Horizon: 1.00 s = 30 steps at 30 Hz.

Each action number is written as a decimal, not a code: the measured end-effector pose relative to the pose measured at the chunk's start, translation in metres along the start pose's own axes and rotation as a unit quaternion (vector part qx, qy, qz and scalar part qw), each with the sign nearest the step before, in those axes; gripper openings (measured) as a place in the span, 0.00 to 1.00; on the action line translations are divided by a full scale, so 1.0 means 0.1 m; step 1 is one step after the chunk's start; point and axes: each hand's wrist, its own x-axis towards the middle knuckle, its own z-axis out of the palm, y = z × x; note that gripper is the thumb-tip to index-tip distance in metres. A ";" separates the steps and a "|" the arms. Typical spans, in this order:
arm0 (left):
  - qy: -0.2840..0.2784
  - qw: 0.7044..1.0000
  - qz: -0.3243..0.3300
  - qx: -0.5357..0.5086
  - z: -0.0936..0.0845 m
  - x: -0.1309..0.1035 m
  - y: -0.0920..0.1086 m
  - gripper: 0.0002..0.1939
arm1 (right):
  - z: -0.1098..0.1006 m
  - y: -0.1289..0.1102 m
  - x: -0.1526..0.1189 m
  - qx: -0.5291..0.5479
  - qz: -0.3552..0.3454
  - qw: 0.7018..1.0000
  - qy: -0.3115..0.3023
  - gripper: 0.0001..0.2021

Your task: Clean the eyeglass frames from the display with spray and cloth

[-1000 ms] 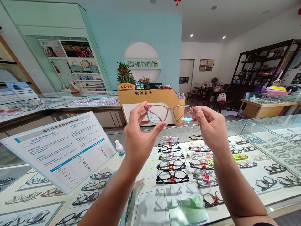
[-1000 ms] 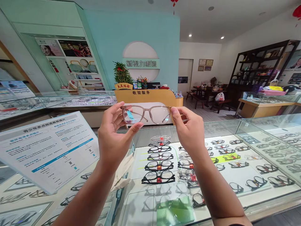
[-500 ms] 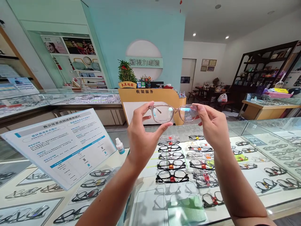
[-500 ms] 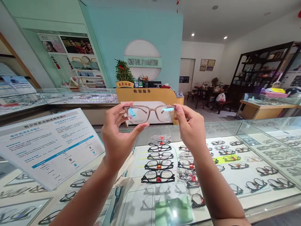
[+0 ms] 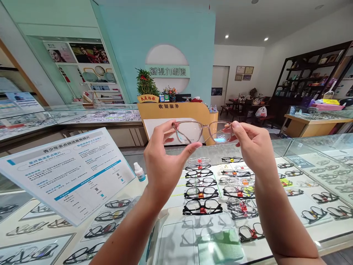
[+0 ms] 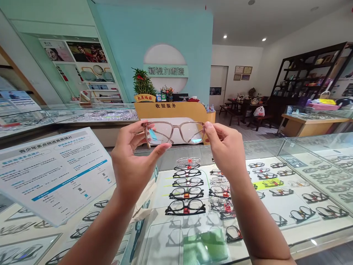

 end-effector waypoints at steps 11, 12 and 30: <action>-0.089 0.988 -0.119 -0.036 -0.11 0.16 -0.13 0.37 | 0.02 -0.07 -0.05 -0.105 -0.007 0.994 0.003 0.28; -0.090 0.988 -0.119 -0.036 -0.12 0.16 -0.13 0.37 | 0.02 -0.07 -0.05 -0.108 -0.007 0.994 -0.001 0.29; -0.021 0.990 -0.006 0.139 -0.09 0.04 0.05 0.38 | 0.10 0.09 0.04 -0.122 0.004 0.991 -0.045 0.28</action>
